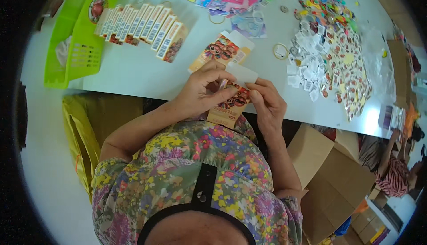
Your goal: Packaging small items into paper bags and placing them into a shipping box.
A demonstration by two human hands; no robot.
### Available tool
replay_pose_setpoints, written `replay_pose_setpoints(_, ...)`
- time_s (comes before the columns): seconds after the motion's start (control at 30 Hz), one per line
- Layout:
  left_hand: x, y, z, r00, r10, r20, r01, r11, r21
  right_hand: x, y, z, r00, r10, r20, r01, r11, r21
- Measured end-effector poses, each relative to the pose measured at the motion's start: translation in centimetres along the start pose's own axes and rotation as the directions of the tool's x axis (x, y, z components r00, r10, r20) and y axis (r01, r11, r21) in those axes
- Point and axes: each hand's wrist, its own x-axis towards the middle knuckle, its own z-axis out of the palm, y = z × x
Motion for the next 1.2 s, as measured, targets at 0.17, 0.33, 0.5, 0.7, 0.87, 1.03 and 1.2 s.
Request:
replay_pose_setpoints(0.17,1.1,-0.3,-0.5,0.993,0.117,-0.010,-0.115,0.984,0.139,0.9,0.8,-0.5,0.997,-0.052,0.058,0.058,0.993,-0.107)
replay_pose_setpoints(0.33,1.4,0.9,0.1,0.986,0.149,-0.080,-0.135,0.978,0.158,1.1,-0.8,-0.4,1.000,-0.023,-0.012,0.020,0.975,-0.219)
replay_pose_setpoints(0.5,2.0,0.4,-1.0,1.000,-0.011,0.009,0.011,1.000,0.019,2.4,-0.9,-1.7,0.978,0.073,0.198,-0.068,0.997,-0.034)
replay_pose_setpoints(0.7,2.7,0.9,-1.0,0.941,-0.336,0.032,0.329,0.895,-0.300,4.3,-1.8,-2.7,0.899,0.327,0.292,-0.312,0.945,-0.097)
replay_pose_setpoints(0.87,2.1,1.0,-1.3,0.990,-0.130,0.047,0.132,0.991,-0.028,2.9,-1.8,-2.5,0.933,0.183,0.310,-0.165,0.983,-0.082)
replay_pose_setpoints(1.03,0.6,0.4,-1.7,0.983,-0.004,0.185,-0.005,0.999,0.052,0.6,-1.1,-2.2,0.951,0.046,0.305,-0.016,0.995,-0.100)
replay_pose_setpoints(1.2,1.1,0.7,-0.9,0.991,-0.094,0.092,0.117,0.952,-0.283,1.7,-0.2,-2.0,0.972,0.233,0.002,-0.220,0.913,0.345)
